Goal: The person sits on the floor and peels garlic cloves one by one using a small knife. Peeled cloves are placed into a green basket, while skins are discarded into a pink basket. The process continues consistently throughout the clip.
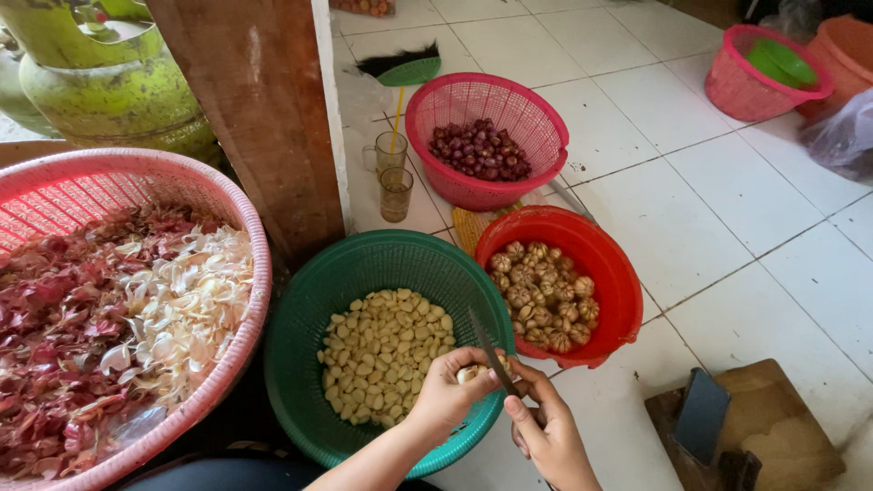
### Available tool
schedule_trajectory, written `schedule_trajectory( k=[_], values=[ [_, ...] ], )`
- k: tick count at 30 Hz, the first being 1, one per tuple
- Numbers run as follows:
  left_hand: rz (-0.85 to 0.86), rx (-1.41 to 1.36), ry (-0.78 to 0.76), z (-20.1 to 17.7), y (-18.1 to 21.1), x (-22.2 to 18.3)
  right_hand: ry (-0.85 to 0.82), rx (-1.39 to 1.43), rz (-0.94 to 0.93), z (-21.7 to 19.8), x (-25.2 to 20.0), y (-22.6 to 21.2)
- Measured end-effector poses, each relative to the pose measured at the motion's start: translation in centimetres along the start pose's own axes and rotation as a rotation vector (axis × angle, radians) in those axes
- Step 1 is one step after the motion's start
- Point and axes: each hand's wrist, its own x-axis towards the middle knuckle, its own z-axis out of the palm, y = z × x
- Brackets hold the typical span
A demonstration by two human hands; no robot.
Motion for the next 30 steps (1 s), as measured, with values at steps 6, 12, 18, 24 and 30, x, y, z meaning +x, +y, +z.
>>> schedule_trajectory(
  k=[6,12,18,24,30],
  values=[
    [0.053,0.058,-0.041,0.1,-0.2,0.3,0.008,0.199,0.105,-0.7,0.3,-0.4],
    [0.048,0.152,-0.023,-0.4,-0.8,0.9,-0.055,0.257,0.163,-1.2,0.2,-0.6],
    [0.068,0.094,-0.037,-1.2,-1.2,1.3,-0.072,0.186,0.159,-0.6,0.5,-0.6],
    [0.076,0.103,-0.025,-1.2,-0.8,1.0,-0.107,0.221,0.163,-0.6,0.7,-0.9],
    [0.188,0.3,0.06,-1.4,0.0,0.3,-0.119,0.259,0.216,-0.3,0.5,-0.9]
  ],
)
